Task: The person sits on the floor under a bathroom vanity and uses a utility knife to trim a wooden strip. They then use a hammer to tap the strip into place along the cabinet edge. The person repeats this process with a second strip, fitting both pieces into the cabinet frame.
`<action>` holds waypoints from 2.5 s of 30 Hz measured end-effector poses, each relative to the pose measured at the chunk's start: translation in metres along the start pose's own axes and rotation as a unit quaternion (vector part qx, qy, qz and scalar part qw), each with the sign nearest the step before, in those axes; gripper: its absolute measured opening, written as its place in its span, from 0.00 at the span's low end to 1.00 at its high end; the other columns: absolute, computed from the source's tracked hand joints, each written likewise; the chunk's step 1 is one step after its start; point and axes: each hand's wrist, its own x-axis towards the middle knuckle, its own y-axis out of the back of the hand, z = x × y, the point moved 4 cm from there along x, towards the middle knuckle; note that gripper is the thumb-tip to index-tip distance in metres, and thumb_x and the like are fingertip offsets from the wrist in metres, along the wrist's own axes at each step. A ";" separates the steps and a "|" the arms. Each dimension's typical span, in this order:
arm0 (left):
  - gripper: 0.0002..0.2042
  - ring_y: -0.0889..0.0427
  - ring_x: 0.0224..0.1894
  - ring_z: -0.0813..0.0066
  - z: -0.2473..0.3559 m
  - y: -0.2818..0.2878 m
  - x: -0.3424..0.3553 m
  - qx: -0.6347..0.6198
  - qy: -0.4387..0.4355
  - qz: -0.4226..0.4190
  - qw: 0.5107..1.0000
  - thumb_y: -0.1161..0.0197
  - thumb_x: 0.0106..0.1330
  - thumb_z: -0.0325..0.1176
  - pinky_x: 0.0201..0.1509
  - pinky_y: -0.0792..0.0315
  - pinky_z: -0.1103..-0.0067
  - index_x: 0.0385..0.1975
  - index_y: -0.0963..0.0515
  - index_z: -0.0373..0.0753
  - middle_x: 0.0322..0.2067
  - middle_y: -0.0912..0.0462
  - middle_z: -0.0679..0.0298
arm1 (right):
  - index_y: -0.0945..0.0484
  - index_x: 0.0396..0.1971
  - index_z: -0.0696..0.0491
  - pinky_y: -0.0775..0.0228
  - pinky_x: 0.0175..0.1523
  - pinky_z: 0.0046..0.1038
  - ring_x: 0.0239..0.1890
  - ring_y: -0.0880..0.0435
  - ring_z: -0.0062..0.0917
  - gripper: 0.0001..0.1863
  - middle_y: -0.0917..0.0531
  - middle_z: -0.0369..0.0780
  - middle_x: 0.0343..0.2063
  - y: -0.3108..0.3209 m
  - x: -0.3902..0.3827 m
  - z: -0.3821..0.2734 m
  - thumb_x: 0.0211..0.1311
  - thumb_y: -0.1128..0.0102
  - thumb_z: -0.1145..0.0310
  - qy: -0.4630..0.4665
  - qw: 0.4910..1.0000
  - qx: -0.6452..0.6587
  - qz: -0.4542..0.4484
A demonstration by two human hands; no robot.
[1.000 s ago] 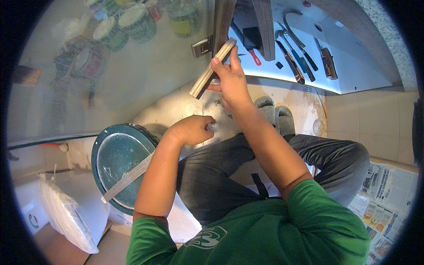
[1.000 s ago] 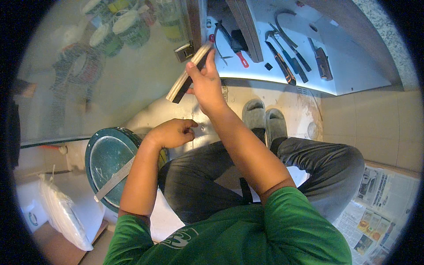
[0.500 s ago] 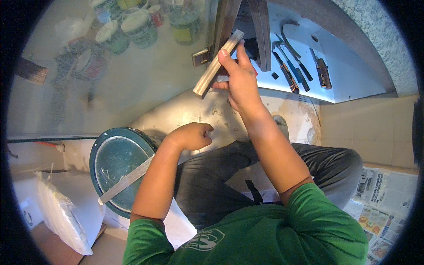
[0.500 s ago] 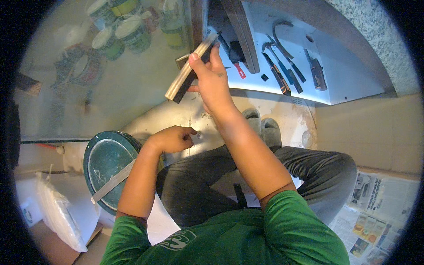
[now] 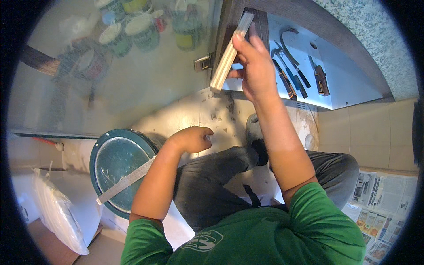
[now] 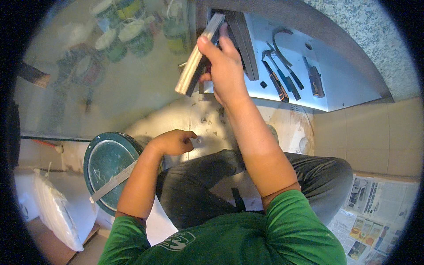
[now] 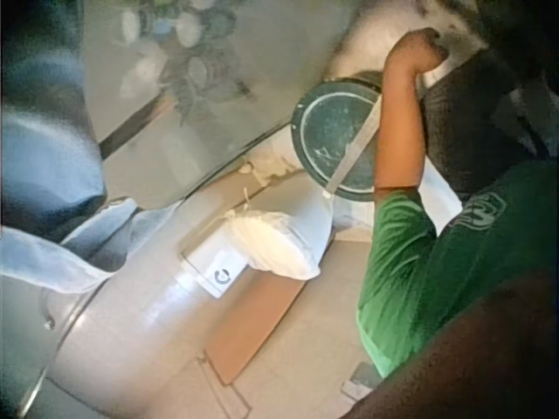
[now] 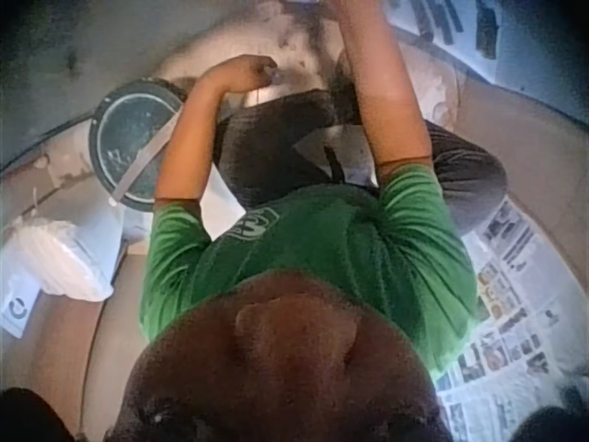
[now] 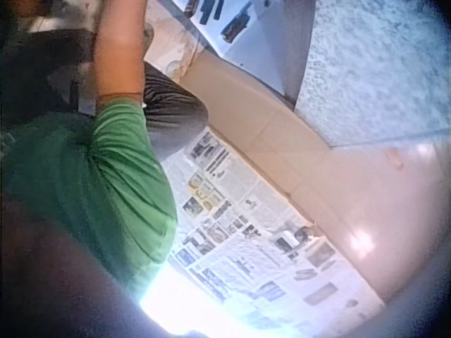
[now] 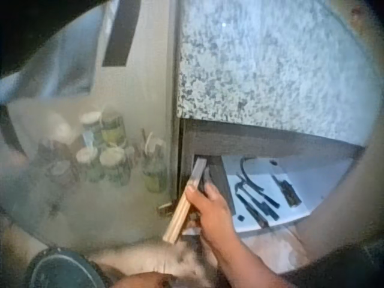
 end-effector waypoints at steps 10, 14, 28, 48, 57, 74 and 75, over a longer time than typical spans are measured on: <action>0.25 0.17 0.55 0.50 -0.004 -0.001 0.002 0.017 -0.006 -0.001 1.000 0.37 0.64 0.42 0.61 0.25 0.65 0.60 0.22 0.39 0.52 0.16 0.47 | 0.39 0.72 0.51 0.30 0.21 0.19 0.29 0.22 0.15 0.36 0.21 0.33 0.33 -0.005 -0.002 -0.007 0.69 0.37 0.58 0.046 0.997 -0.064 0.010; 0.25 0.17 0.55 0.50 0.001 -0.001 0.003 0.021 -0.014 0.001 1.000 0.37 0.64 0.43 0.61 0.25 0.65 0.60 0.22 0.39 0.51 0.16 0.47 | 0.42 0.76 0.48 0.21 0.30 0.25 0.42 0.19 0.22 0.39 0.20 0.37 0.48 -0.005 -0.017 0.014 0.68 0.39 0.54 0.010 0.996 -0.075 0.050; 0.24 0.15 0.51 0.52 -0.001 -0.002 0.000 0.021 -0.021 0.014 0.999 0.36 0.64 0.38 0.56 0.23 0.67 0.61 0.23 0.41 0.49 0.15 0.46 | 0.44 0.74 0.54 0.25 0.22 0.22 0.29 0.20 0.18 0.39 0.20 0.35 0.32 -0.019 -0.008 -0.021 0.69 0.37 0.56 0.044 0.998 -0.022 0.039; 0.25 0.15 0.50 0.53 -0.002 0.001 -0.003 0.028 0.009 0.013 0.999 0.38 0.64 0.40 0.55 0.23 0.66 0.61 0.23 0.40 0.47 0.14 0.49 | 0.31 0.62 0.59 0.30 0.62 0.34 0.54 0.20 0.30 0.39 0.19 0.46 0.51 0.053 -0.006 -0.016 0.55 0.23 0.56 0.209 0.921 -0.329 -0.010; 0.27 0.15 0.51 0.52 -0.003 0.002 -0.002 0.031 0.021 0.011 0.999 0.39 0.64 0.43 0.57 0.23 0.66 0.62 0.24 0.40 0.48 0.14 0.48 | 0.25 0.50 0.59 0.29 0.54 0.29 0.44 0.22 0.24 0.25 0.18 0.41 0.42 0.040 0.026 -0.002 0.72 0.37 0.51 0.247 0.944 -0.211 0.065; 0.28 0.15 0.52 0.52 -0.004 0.002 -0.003 0.027 0.002 0.002 1.000 0.37 0.66 0.47 0.58 0.23 0.66 0.63 0.26 0.38 0.49 0.14 0.49 | 0.17 0.45 0.60 0.25 0.51 0.34 0.41 0.15 0.39 0.25 0.14 0.50 0.39 0.041 0.022 -0.038 0.63 0.29 0.51 0.338 0.846 -0.409 0.052; 0.28 0.15 0.52 0.53 -0.004 0.002 -0.003 0.031 0.003 0.003 1.000 0.37 0.66 0.47 0.58 0.23 0.66 0.63 0.26 0.38 0.49 0.14 0.49 | 0.17 0.45 0.59 0.25 0.52 0.34 0.42 0.15 0.39 0.25 0.14 0.49 0.39 0.037 0.023 -0.049 0.64 0.30 0.51 0.348 0.838 -0.418 0.048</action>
